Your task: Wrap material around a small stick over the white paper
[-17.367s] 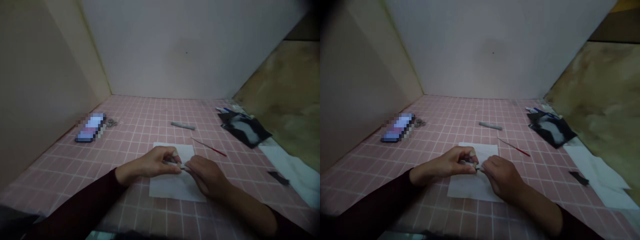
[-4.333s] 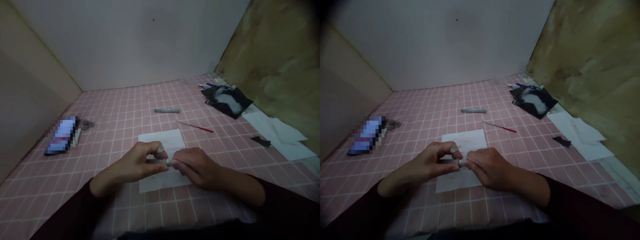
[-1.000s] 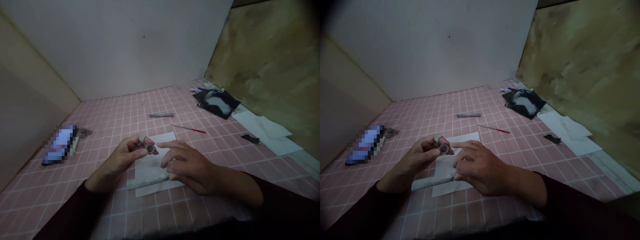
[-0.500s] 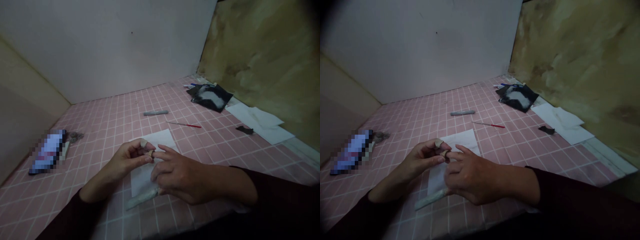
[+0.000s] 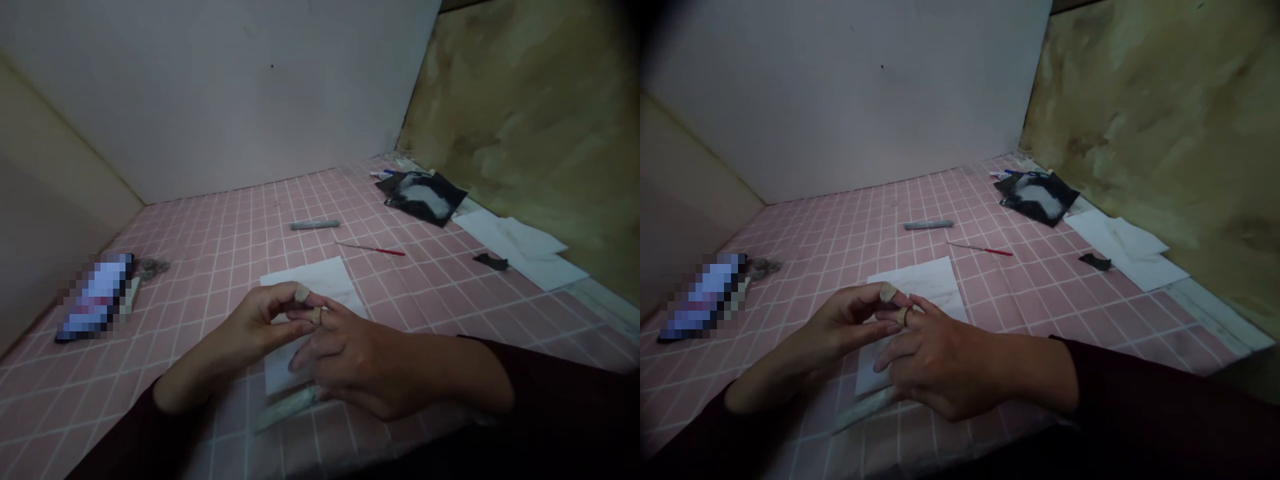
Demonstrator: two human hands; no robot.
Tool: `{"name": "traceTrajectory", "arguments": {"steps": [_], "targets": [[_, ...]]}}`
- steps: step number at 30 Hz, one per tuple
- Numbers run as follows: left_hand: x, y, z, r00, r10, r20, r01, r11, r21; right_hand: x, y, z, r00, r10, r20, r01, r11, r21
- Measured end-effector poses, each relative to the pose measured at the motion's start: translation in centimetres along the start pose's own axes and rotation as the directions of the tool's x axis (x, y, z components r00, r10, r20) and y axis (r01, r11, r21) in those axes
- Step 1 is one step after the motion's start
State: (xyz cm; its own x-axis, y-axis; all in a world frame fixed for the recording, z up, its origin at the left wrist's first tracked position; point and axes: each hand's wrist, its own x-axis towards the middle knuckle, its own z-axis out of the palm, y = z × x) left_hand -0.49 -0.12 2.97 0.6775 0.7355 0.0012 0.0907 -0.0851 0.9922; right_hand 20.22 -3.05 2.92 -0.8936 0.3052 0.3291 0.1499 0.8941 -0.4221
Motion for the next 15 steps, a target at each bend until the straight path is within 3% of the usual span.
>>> {"name": "traceTrajectory", "arguments": {"steps": [6, 15], "targets": [[-0.2, 0.8, -0.2, 1.0, -0.01, 0.011, 0.008, 0.975, 0.223, 0.2, 0.1, 0.4, 0.998, -0.039, -0.039, 0.038, 0.999, -0.017], [-0.2, 1.5, -0.3, 0.998, 0.04, 0.042, -0.049, 0.965, 0.256, -0.3, 0.1, 0.7, 1.0, -0.017, 0.007, 0.018, 0.991, -0.134]]}}
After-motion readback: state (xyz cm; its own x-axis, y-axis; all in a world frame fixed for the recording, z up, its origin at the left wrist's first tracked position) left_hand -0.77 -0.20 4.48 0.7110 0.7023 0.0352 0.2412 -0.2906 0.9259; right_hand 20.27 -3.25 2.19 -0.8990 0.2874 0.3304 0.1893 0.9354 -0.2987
